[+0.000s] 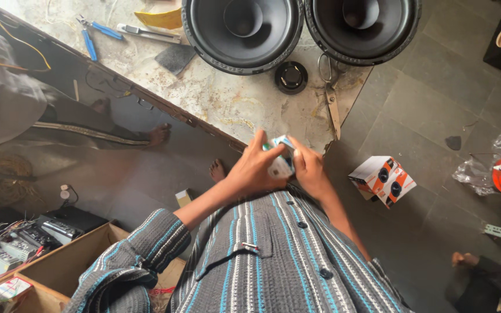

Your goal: The person unpacks small electronic components from a box, places them on a workbench, and uses a soldering iron to attach wires to the components. The person also uses scissors to cut a wire and a soldering iron to solder connections.

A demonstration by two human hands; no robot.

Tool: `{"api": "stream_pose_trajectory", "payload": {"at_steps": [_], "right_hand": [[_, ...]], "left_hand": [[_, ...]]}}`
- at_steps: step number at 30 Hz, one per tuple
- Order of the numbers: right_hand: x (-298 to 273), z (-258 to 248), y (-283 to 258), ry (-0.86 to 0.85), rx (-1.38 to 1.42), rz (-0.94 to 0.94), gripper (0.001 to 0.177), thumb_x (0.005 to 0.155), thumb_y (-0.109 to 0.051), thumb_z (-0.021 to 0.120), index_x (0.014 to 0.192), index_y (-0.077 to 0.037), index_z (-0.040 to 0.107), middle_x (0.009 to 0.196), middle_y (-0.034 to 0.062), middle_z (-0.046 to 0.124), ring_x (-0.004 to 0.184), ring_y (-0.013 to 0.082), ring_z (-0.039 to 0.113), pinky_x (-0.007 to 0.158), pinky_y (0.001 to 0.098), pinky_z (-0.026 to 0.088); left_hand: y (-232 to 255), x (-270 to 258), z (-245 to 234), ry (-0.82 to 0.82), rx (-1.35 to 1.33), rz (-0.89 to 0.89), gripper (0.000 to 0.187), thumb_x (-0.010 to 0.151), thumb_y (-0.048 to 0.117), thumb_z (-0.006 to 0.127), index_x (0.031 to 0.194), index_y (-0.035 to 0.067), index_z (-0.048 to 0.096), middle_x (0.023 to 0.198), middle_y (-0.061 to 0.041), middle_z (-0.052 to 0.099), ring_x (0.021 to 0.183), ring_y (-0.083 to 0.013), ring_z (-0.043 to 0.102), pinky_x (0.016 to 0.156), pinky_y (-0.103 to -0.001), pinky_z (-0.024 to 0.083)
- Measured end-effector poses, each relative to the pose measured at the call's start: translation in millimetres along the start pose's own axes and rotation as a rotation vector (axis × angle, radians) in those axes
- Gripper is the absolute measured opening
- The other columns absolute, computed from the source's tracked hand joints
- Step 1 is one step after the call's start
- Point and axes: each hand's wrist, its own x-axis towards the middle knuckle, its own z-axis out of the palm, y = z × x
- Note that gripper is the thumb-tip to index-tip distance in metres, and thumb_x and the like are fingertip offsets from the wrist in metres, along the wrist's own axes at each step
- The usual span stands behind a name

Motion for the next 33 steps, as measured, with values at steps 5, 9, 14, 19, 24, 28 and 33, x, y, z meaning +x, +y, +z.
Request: {"api": "stream_pose_trajectory", "payload": {"at_steps": [5, 9, 14, 19, 24, 28, 33], "right_hand": [[-17.2, 3.0, 8.2, 0.028, -0.004, 0.090, 0.037, 0.107, -0.019, 0.045, 0.134, -0.002, 0.063, 0.116, 0.0240, 0.072, 0.106, 0.0373, 0.071, 0.091, 0.0425, 0.055], [-20.9, -17.2, 25.4, -0.001, 0.086, 0.143, 0.036, 0.105, -0.018, 0.046, 0.134, -0.004, 0.063, 0.108, 0.0214, 0.073, 0.100, 0.0284, 0.073, 0.087, 0.0390, 0.055], [-28.4, -40.3, 61.3, 0.037, 0.102, 0.552, 0.038, 0.110, -0.022, 0.048, 0.138, -0.002, 0.065, 0.088, 0.0174, 0.063, 0.082, 0.0193, 0.058, 0.079, 0.0366, 0.050], [-22.1, -35.5, 70.8, 0.251, 0.897, 0.375, 0.045, 0.111, -0.033, 0.042, 0.142, -0.003, 0.054, 0.130, 0.0049, 0.065, 0.121, 0.0146, 0.060, 0.106, 0.0297, 0.047], [-34.3, -19.7, 88.5, 0.123, 1.447, 0.261, 0.042, 0.117, -0.033, 0.052, 0.141, 0.002, 0.050, 0.129, 0.0137, 0.060, 0.118, 0.0257, 0.058, 0.106, 0.0416, 0.048], [-67.6, -23.2, 93.5, -0.030, 1.339, 0.145, 0.044, 0.118, -0.029, 0.058, 0.142, 0.006, 0.048, 0.134, 0.0175, 0.058, 0.121, 0.0297, 0.056, 0.108, 0.0449, 0.047], [-126.9, -54.2, 80.6, 0.012, 0.359, 0.317, 0.064, 0.100, -0.031, 0.059, 0.154, -0.003, 0.041, 0.146, 0.0125, 0.056, 0.136, 0.0245, 0.055, 0.112, 0.0368, 0.045]], "left_hand": [[-3.7, -7.6, 9.2, 0.011, -0.122, 0.079, 0.062, 0.066, 0.025, 0.089, 0.118, 0.007, 0.061, 0.109, -0.017, 0.048, 0.110, -0.0405, 0.050, 0.095, -0.047, 0.048], [-3.4, 2.1, 11.2, 0.049, -0.329, 0.057, 0.060, 0.067, 0.022, 0.083, 0.118, 0.004, 0.058, 0.119, -0.017, 0.046, 0.117, -0.0371, 0.053, 0.103, -0.043, 0.047], [13.1, 19.9, 6.4, -0.007, -0.631, 0.086, 0.065, 0.076, 0.029, 0.086, 0.122, 0.004, 0.047, 0.127, -0.014, 0.043, 0.146, -0.0351, 0.042, 0.121, -0.045, 0.034], [44.0, 19.0, 9.6, -0.134, -0.617, 0.192, 0.038, 0.089, 0.026, 0.081, 0.115, 0.006, 0.061, 0.123, -0.012, 0.060, 0.155, -0.0342, 0.045, 0.129, -0.046, 0.031], [73.8, 22.4, 24.9, 0.005, -0.547, 0.229, 0.070, 0.092, 0.035, 0.083, 0.148, 0.008, 0.052, 0.163, -0.021, 0.041, 0.162, -0.0350, 0.029, 0.134, -0.050, 0.023], [76.6, 47.0, 49.5, 0.159, -0.259, 0.193, 0.100, 0.079, 0.049, 0.087, 0.156, 0.012, 0.037, 0.157, -0.025, 0.039, 0.152, -0.0425, 0.033, 0.125, -0.050, 0.031], [84.9, 52.2, 75.6, 0.041, -0.135, -0.118, 0.091, 0.075, 0.054, 0.087, 0.145, 0.012, 0.048, 0.123, -0.022, 0.054, 0.114, -0.0382, 0.058, 0.100, -0.046, 0.050]]}}
